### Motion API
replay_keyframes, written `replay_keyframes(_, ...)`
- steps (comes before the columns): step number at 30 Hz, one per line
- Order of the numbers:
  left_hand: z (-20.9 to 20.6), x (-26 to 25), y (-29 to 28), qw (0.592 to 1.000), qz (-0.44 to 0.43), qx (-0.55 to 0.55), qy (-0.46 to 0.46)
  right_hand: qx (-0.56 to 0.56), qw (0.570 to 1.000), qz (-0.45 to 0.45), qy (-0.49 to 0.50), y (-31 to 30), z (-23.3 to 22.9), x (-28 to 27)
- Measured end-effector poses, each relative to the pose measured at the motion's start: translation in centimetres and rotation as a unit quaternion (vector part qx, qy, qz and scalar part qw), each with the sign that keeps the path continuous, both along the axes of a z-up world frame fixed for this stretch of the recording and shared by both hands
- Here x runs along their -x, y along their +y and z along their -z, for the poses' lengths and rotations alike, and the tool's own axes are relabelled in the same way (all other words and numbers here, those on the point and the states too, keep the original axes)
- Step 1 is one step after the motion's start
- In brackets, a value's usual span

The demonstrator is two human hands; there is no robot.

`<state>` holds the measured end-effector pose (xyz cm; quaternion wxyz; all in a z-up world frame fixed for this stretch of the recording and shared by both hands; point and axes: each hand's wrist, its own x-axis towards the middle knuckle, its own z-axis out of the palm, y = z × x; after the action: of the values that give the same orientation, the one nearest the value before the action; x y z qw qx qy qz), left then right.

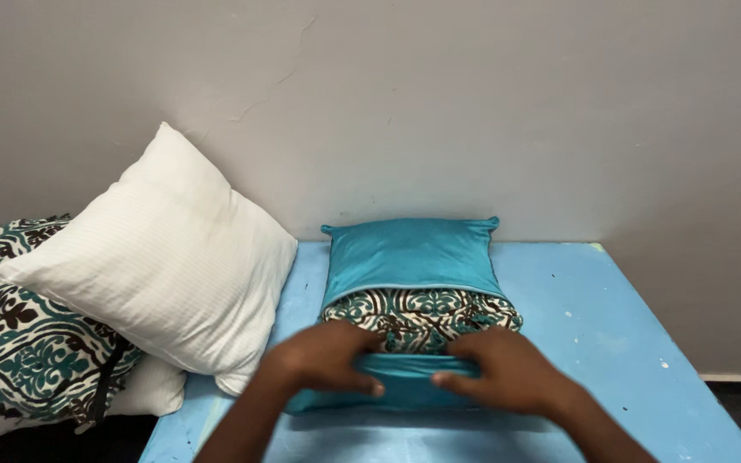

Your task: The person inserts a pillow into a teal pillowcase, smooths it, and flips it to show the patterned side. They repeat the process with a second pillow, inserting it into a patterned case and adjusting it on the table.

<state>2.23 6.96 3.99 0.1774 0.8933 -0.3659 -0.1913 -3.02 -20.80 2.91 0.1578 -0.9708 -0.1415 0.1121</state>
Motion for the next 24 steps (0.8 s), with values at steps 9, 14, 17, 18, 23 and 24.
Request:
replay_keyframes(9, -2.8, -1.8, 3.5, 0.985, -0.165, 0.045, 0.033, -0.122, 0.975, 0.157, 0.095, -5.5, -1.8, -1.7)
replay_keyframes(14, -3.1, -1.8, 3.5, 0.963, -0.195, 0.185, -0.007, -0.138, 0.975, 0.173, 0.011, -5.9, -2.3, -1.8)
replay_keyframes(17, -3.1, -1.9, 2.3, 0.948, -0.247, 0.195, -0.039, -0.171, 0.969, 0.165, -0.066, -6.1, -2.1, -2.1)
replay_keyframes(18, -3.0, -1.9, 2.0, 0.939, -0.265, 0.213, -0.044, -0.181, 0.965, 0.164, -0.095, -6.1, -1.8, -2.3)
replay_keyframes(23, -1.8, -2.6, 2.1, 0.905, -0.171, 0.229, -0.316, -0.234, 0.943, 0.109, -0.209, -7.4, -0.1, -3.4)
replay_keyframes(24, -1.5, -2.8, 2.3, 0.905, -0.164, 0.259, -0.296, -0.236, 0.942, 0.109, -0.213, -7.8, 0.4, -3.7)
